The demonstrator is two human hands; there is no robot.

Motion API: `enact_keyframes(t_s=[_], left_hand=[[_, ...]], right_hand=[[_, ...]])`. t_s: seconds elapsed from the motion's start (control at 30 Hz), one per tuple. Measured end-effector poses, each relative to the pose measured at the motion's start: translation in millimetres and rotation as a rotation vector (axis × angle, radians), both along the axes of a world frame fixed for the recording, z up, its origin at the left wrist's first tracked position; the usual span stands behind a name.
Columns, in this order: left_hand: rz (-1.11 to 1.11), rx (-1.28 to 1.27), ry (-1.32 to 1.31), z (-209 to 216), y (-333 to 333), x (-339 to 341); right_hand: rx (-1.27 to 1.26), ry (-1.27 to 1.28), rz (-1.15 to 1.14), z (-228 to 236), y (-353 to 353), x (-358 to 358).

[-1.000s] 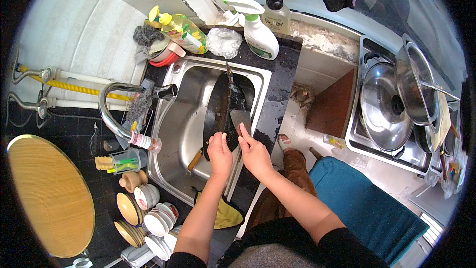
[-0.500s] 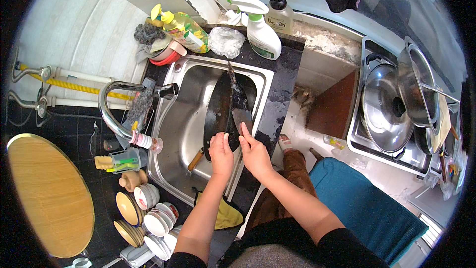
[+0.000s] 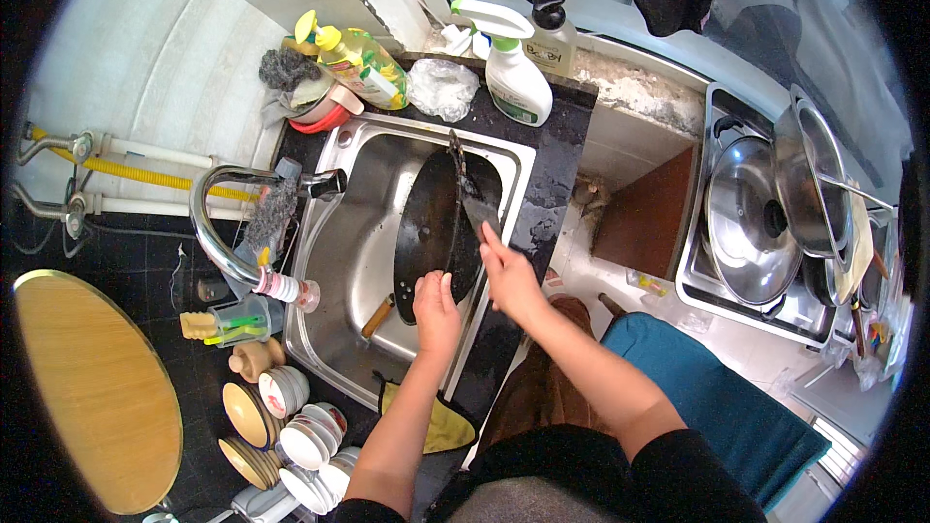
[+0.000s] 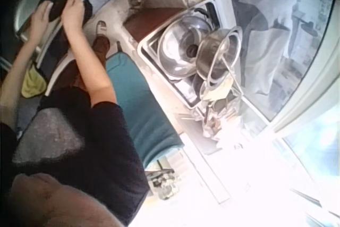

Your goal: The person scrubs a black frying pan in a kitchen sink using a sponge and running water. They then apply a cleaning spray to the pan and continue scrubbing with a metal spatula to remove residue.

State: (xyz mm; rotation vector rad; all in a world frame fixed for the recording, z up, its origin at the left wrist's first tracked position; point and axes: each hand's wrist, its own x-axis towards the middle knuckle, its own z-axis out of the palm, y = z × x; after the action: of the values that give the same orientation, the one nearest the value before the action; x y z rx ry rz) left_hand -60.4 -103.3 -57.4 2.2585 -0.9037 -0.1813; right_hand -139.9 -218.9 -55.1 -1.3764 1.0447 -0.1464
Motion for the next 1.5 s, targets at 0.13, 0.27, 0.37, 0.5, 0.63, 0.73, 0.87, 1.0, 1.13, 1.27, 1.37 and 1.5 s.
enact_keyframes(t_s=[0.13,0.27,0.37,0.5,0.63,0.73,0.87,1.0,1.13,1.27,1.37,1.5], left_hand=[[-0.016,0.019,-0.003,0,1,1],[-0.028,-0.012,-0.036,3,1,4],[-0.023,0.060,-0.015,4,4,9],[-0.040,0.025,-0.034,6,2,3],[-0.050,0.016,-0.048,2,1,4],[-0.067,0.024,-0.044,0,3,4],[-0.092,0.008,-0.059,1,2,5],[-0.105,0.072,-0.014,2,0,5],[-0.130,0.055,-0.016,-3,4,7],[-0.159,0.105,0.013,0,1,9],[-0.170,0.124,0.018,0,4,10],[-0.181,0.291,0.123,17,-9,16]], right_hand=[[0.062,-0.055,0.007,18,43,-27],[-0.038,0.004,0.067,33,34,-27],[-0.071,-0.047,-0.006,21,38,-19],[-0.206,0.032,-0.012,5,0,11],[-0.180,0.032,0.067,4,-11,0],[0.030,-0.016,0.051,14,8,-15],[0.010,-0.070,-0.008,-4,2,0],[-0.013,0.005,0.026,2,-19,13],[0.162,0.033,0.088,20,-21,-2],[0.029,-0.053,0.025,-8,-24,9],[0.269,-0.083,-0.030,8,-25,11],[0.304,-0.054,0.021,12,-20,1]])
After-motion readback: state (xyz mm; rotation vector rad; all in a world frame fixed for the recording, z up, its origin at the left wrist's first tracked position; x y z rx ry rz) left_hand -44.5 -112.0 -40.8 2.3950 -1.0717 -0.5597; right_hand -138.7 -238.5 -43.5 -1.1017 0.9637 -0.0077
